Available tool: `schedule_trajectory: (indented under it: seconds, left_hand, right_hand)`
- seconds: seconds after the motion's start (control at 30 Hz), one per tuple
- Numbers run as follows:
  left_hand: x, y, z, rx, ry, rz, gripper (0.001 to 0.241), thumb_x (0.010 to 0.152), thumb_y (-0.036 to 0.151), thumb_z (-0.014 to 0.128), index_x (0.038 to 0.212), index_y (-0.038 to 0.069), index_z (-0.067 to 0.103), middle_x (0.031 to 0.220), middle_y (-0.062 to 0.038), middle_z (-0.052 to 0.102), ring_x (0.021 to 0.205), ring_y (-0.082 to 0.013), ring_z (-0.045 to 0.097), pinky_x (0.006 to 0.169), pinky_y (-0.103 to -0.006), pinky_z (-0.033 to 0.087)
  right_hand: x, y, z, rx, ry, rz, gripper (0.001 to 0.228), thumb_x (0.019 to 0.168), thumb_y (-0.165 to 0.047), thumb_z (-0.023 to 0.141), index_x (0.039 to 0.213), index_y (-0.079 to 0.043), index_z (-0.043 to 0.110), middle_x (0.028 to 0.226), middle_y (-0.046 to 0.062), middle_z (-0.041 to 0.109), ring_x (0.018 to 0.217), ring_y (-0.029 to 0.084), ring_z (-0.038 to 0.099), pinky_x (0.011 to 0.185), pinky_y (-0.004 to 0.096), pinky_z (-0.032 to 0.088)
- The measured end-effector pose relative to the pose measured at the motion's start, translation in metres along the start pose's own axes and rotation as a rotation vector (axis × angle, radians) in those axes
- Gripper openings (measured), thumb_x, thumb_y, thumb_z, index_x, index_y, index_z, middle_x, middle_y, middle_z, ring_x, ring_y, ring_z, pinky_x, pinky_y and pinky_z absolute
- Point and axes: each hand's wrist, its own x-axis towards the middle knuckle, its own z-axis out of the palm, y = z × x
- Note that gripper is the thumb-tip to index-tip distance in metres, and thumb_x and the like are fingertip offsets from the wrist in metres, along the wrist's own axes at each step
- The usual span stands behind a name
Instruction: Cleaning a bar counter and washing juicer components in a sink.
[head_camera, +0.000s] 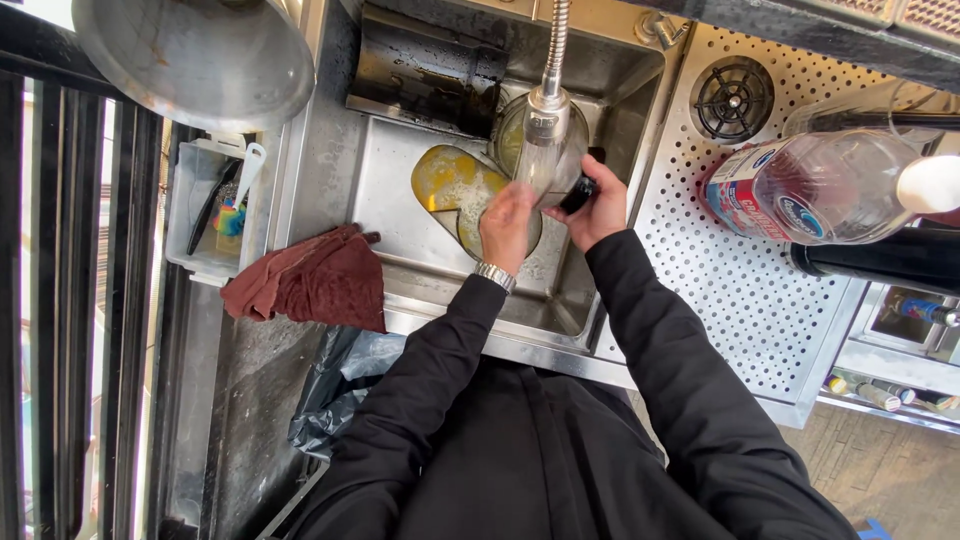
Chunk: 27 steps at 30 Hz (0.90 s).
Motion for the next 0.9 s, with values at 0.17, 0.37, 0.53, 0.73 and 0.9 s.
schedule_trajectory:
  seconds: [0.17,0.37,0.53,0.73,0.9]
  left_hand:
    - [0.022,-0.009,-0.008,-0.596,-0.215,-0.316,0.066,0.072,-0.005,0.08,0.134,0.007,0.058,0.113,-0.009,0.072,0.091,-0.0157,0.073,0.073,-0.0301,0.061]
    - [0.041,-0.013,-0.021,-0.227,-0.161,-0.096,0.033,0.097,0.01,0.077,0.125,-0.006,0.072,0.103,-0.013,0.08,0.086,-0.0164,0.071,0.077,-0.0298,0.059]
    - [0.028,0.043,-0.048,-0.048,-0.12,0.325,0.052,0.08,0.017,0.082,0.119,-0.01,0.061,0.097,-0.016,0.073,0.084,-0.0223,0.068,0.077,-0.036,0.055]
    - [0.037,0.043,-0.054,0.21,-0.068,-0.124,0.041,0.096,0.04,0.071,0.099,-0.001,0.071,0.077,-0.015,0.069,0.071,-0.0264,0.067,0.071,-0.0375,0.053]
    - [0.047,-0.006,-0.034,0.262,-0.031,-0.16,0.056,0.104,0.056,0.059,0.105,0.002,0.073,0.08,-0.013,0.07,0.073,-0.0217,0.065,0.072,-0.0365,0.051]
  right_hand:
    - [-0.02,0.01,-0.011,0.43,-0.267,-0.07,0.039,0.094,-0.029,0.059,0.123,-0.004,0.064,0.123,0.01,0.073,0.117,0.028,0.069,0.113,0.047,0.051]
    - [-0.021,0.008,-0.014,0.343,-0.214,0.074,0.048,0.105,-0.041,0.048,0.13,-0.004,0.064,0.123,0.013,0.072,0.112,0.029,0.069,0.105,0.048,0.051]
    - [-0.013,0.013,-0.02,0.37,-0.253,0.039,0.042,0.109,-0.035,0.05,0.134,-0.004,0.062,0.124,0.013,0.071,0.111,0.03,0.069,0.101,0.049,0.054]
    - [-0.027,0.01,0.008,0.291,-0.206,0.17,0.047,0.102,-0.04,0.049,0.134,-0.007,0.06,0.126,0.012,0.07,0.113,0.029,0.069,0.101,0.051,0.055]
    - [-0.033,0.02,0.02,0.106,-0.1,0.229,0.052,0.093,-0.045,0.051,0.132,-0.012,0.059,0.119,0.005,0.071,0.101,0.026,0.071,0.08,0.049,0.058]
